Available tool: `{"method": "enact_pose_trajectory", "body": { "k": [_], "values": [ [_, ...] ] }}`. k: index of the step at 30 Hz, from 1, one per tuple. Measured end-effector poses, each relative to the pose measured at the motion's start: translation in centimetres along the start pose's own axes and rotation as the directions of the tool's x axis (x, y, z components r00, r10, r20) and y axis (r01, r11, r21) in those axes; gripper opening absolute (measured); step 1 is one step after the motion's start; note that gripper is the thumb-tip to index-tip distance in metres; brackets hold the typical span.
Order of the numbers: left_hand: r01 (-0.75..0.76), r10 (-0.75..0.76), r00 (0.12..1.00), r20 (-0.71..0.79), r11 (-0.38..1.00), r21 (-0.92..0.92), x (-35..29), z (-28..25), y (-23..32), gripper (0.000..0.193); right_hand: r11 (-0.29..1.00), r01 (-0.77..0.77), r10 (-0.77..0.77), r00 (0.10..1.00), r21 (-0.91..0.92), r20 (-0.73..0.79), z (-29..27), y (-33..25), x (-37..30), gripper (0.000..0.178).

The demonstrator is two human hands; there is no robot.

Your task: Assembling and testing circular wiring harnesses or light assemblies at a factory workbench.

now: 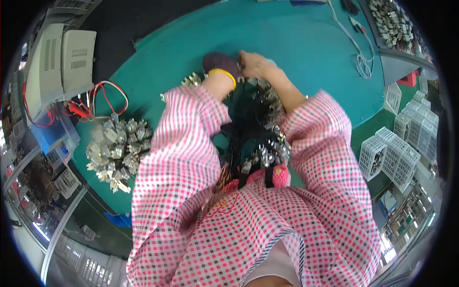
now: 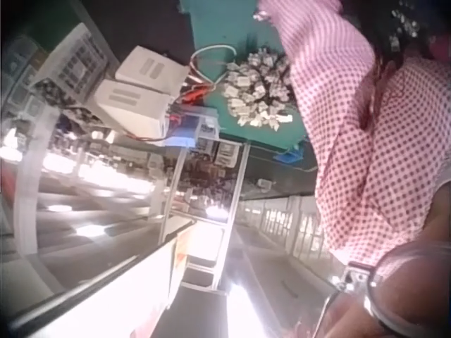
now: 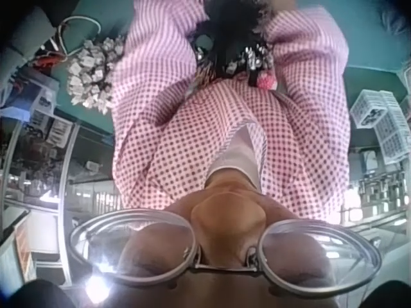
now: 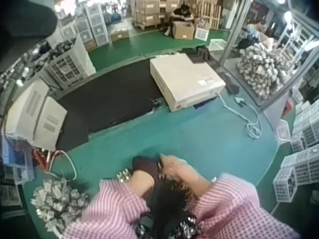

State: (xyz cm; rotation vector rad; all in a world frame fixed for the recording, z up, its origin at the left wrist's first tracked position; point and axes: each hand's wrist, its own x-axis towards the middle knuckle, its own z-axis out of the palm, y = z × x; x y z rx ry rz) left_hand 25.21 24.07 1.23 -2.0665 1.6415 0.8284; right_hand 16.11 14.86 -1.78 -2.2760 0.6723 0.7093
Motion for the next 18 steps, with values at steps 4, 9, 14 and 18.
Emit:
{"method": "enact_pose_trajectory", "body": {
  "k": [4,9,14,18],
  "values": [
    [0.183,-0.228,0.779,-0.584,0.974,-0.136,-0.3,4.9,2.2,0.025,0.884,-0.020,0.091,0.987,0.468,-0.129,1.5,3.6,-0.8,0.046],
    [-0.045,-0.208,0.724,-0.658,0.937,-0.346,-2.5,6.8,0.0,0.024,0.904,0.093,0.011,0.971,0.418,-0.239,2.3,7.1,-4.6,0.022],
    [0.376,-0.485,0.721,-0.495,0.874,-0.308,-2.7,8.0,-1.7,0.022,0.841,0.040,0.106,0.966,0.539,-0.237,2.3,7.0,-6.9,0.014],
    [-0.285,0.177,0.804,-0.567,0.953,-0.107,-2.5,6.8,2.8,0.018,0.884,0.201,-0.020,0.918,0.423,-0.395,2.7,6.4,-5.2,0.017]
  ]
}}
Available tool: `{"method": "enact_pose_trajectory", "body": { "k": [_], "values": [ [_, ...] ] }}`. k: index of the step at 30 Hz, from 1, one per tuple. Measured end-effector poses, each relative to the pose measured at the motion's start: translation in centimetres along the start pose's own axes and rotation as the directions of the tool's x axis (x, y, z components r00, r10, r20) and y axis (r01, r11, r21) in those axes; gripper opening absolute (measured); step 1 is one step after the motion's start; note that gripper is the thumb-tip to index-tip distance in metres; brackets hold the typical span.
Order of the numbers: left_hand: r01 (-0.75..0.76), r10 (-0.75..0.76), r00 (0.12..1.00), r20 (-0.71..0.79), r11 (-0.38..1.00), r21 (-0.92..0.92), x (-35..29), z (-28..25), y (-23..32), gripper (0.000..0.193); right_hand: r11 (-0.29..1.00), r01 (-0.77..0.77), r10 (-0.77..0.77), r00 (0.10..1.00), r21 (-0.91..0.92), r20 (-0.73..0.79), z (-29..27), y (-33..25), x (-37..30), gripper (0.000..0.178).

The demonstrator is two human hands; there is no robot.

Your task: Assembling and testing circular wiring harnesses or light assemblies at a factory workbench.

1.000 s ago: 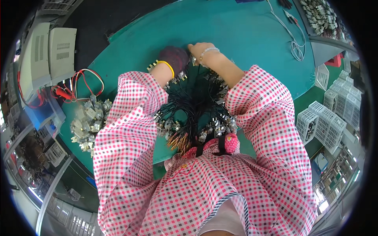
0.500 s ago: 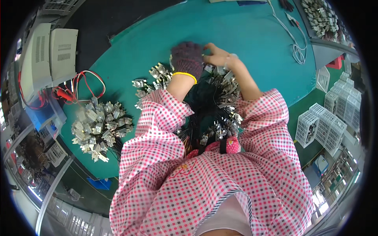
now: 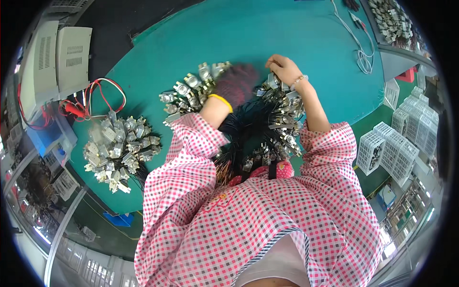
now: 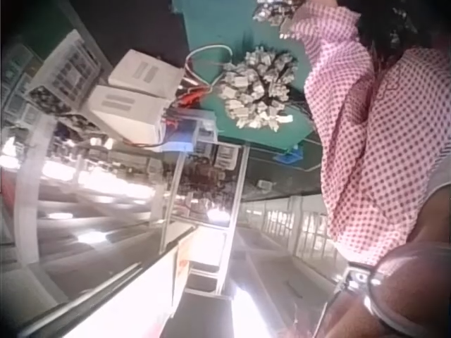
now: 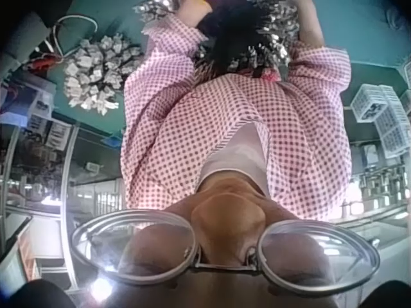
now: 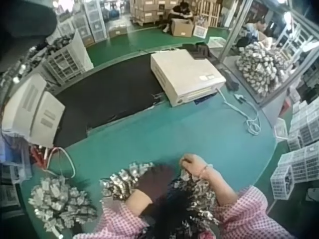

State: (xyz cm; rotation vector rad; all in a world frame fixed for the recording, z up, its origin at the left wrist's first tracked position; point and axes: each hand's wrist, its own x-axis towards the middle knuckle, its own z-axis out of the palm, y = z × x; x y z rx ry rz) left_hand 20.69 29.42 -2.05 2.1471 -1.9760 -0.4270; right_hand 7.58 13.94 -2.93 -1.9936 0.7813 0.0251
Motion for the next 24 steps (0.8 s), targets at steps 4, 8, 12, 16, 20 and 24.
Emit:
{"method": "enact_pose_trajectory", "body": {
  "k": [4,8,12,16,20,24],
  "values": [
    [-0.011,-0.051,0.910,0.411,0.989,0.148,0.5,-1.3,2.8,0.029,0.979,-0.127,0.143,0.985,-0.160,0.096,-0.8,-2.3,-1.0,0.021],
    [0.098,-0.090,0.986,0.139,0.994,-0.052,-0.3,1.4,1.4,0.031,0.966,-0.233,0.239,0.970,-0.111,0.040,-2.1,1.8,-4.6,0.033],
    [0.519,-0.519,0.845,0.129,0.854,0.031,-1.6,0.4,1.7,0.034,0.924,-0.349,0.365,0.927,-0.160,0.090,-2.4,1.3,-6.0,0.039],
    [0.436,-0.404,0.886,0.228,0.893,-0.110,-1.3,-1.4,1.2,0.041,0.916,-0.141,0.200,0.972,-0.376,0.125,-2.5,-3.2,-2.3,0.050],
    [0.406,-0.272,0.877,0.397,0.862,-0.305,-0.5,-2.2,0.4,0.045,0.881,0.139,-0.031,0.971,-0.453,0.238,-0.1,-3.7,0.9,0.051],
    [0.449,-0.413,0.886,0.210,0.878,-0.169,-0.8,0.1,2.3,0.039,0.823,0.025,0.300,0.829,-0.567,0.472,-0.2,-3.8,1.6,0.042]
  ]
}}
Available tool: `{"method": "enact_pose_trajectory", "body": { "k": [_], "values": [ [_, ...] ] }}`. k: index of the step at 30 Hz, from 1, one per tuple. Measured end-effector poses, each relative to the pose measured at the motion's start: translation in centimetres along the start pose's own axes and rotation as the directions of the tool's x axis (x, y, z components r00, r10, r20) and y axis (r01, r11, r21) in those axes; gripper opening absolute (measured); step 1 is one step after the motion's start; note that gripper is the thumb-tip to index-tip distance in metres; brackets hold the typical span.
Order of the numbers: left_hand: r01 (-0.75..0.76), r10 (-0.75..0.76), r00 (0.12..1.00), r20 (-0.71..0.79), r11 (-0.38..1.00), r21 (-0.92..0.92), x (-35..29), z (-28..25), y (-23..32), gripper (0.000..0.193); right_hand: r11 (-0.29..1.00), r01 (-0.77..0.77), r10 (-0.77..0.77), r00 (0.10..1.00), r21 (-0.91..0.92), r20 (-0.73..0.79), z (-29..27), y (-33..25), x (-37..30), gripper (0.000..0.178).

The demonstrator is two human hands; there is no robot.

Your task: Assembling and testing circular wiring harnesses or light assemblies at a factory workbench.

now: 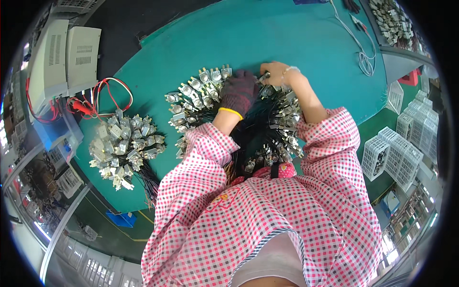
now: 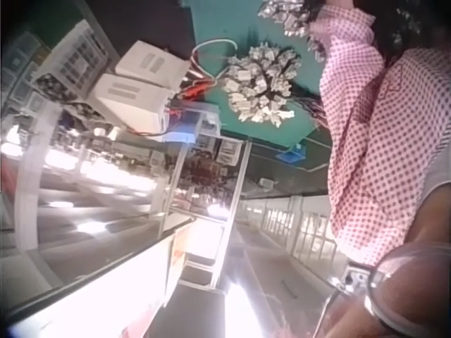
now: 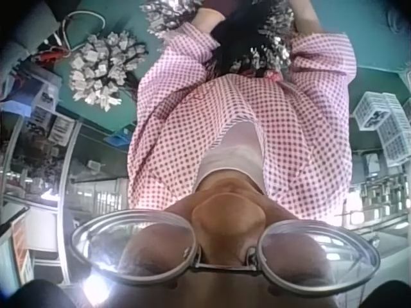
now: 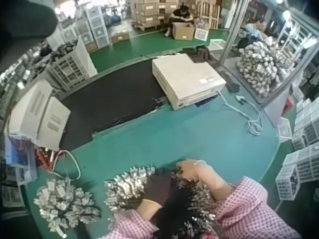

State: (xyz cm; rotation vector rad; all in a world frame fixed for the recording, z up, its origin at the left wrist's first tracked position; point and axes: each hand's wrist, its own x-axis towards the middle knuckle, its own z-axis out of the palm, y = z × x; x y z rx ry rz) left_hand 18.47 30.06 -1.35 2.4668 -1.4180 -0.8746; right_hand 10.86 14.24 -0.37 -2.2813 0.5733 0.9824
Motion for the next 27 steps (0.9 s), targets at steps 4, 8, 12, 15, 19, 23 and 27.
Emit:
{"method": "enact_pose_trajectory", "body": {
  "k": [4,8,12,15,19,23,27],
  "values": [
    [0.001,0.135,0.843,-0.520,0.968,0.252,0.1,2.2,-2.3,0.033,0.989,-0.115,0.132,0.968,0.092,-0.214,0.8,-1.2,-0.9,0.050],
    [0.016,0.162,0.876,-0.454,0.932,0.362,0.9,2.6,-1.5,0.028,0.965,-0.259,0.264,0.935,0.052,-0.239,0.3,-2.4,-0.6,0.056],
    [0.051,0.004,0.986,-0.164,0.942,0.331,1.6,1.2,0.6,0.024,0.970,-0.235,0.212,0.942,-0.059,-0.261,0.9,-1.8,0.7,0.057],
    [0.008,-0.011,1.000,0.011,0.962,0.273,2.8,-1.3,0.9,0.022,0.964,-0.263,0.251,0.944,-0.029,-0.214,0.6,-2.4,0.7,0.057],
    [0.032,-0.073,0.986,0.149,0.965,0.262,4.4,-1.1,0.6,0.020,0.960,-0.281,0.279,0.935,0.023,-0.221,0.7,-2.5,0.2,0.054],
    [0.014,-0.038,0.992,0.121,0.981,0.191,4.1,-0.2,-1.0,0.023,0.954,-0.299,0.292,0.937,-0.004,-0.194,0.6,-2.0,1.1,0.054],
    [0.145,-0.129,0.988,-0.079,0.962,0.233,1.5,0.9,0.8,0.026,0.973,-0.207,0.224,0.948,0.098,-0.226,1.4,-1.2,-0.6,0.058]
  ]
}}
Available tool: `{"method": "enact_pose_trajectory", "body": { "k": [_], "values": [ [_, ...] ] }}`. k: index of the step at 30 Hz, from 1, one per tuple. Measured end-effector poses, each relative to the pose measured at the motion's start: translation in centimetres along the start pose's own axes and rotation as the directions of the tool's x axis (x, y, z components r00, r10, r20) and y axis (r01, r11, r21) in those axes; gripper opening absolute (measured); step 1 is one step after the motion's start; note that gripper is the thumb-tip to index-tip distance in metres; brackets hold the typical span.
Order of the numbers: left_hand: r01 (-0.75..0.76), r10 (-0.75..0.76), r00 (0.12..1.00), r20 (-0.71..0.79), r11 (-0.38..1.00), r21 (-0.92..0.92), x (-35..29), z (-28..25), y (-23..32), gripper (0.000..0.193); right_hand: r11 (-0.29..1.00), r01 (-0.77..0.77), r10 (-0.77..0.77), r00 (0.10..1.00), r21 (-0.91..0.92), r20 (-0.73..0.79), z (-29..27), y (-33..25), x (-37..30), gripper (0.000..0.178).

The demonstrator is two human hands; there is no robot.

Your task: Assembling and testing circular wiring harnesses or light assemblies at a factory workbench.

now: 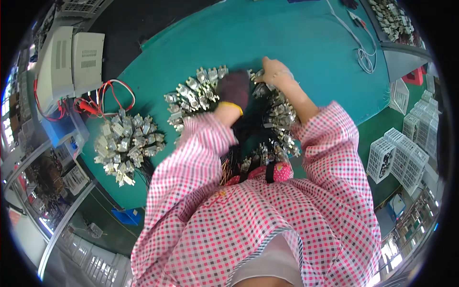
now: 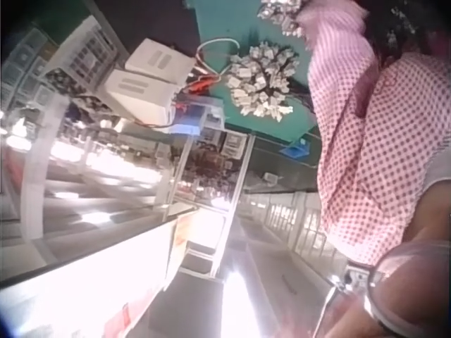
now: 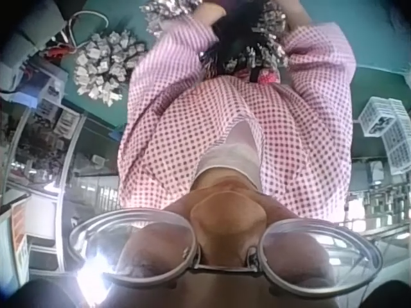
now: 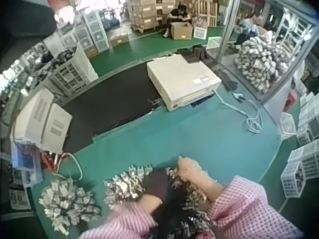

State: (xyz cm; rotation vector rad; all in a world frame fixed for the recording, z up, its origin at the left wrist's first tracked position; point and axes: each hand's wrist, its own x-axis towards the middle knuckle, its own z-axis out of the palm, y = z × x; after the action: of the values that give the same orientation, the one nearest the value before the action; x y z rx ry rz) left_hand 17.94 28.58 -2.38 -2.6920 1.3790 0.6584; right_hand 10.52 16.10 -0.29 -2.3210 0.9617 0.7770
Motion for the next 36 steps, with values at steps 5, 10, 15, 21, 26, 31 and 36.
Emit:
{"method": "enact_pose_trajectory", "body": {
  "k": [5,10,15,21,26,31,36],
  "values": [
    [-0.269,0.191,0.934,-0.303,0.933,-0.241,-3.5,0.6,2.0,0.049,0.875,0.148,-0.169,0.986,0.462,0.004,1.0,5.2,0.4,0.057],
    [-0.290,0.229,0.877,-0.423,0.953,-0.084,-2.0,1.9,1.4,0.055,0.847,0.258,-0.344,0.933,0.465,0.107,-1.6,5.7,-3.1,0.043],
    [-0.114,0.057,0.950,-0.307,0.979,-0.171,-1.7,0.9,-0.6,0.044,0.757,0.275,-0.366,0.930,0.592,0.036,-0.9,7.8,-4.0,0.043],
    [-0.270,0.275,0.923,-0.270,0.961,0.059,-0.6,-0.5,-1.3,0.039,0.938,0.297,-0.283,0.954,0.178,-0.103,-1.1,4.0,0.6,0.040],
    [-0.429,0.537,0.704,-0.465,0.843,0.325,0.5,0.2,-1.6,0.028,0.974,0.194,-0.221,0.927,-0.118,-0.302,-0.1,1.4,0.8,0.047],
    [-0.450,0.515,0.840,-0.174,0.838,0.308,2.0,-1.3,-0.2,0.018,0.987,0.004,0.007,0.998,-0.160,0.065,-2.2,0.3,0.5,0.049],
    [-0.427,0.474,0.876,-0.094,0.850,0.309,3.2,-2.0,-0.4,0.022,0.984,0.065,-0.053,0.996,-0.165,0.079,-1.5,0.2,0.8,0.047]
  ]
}}
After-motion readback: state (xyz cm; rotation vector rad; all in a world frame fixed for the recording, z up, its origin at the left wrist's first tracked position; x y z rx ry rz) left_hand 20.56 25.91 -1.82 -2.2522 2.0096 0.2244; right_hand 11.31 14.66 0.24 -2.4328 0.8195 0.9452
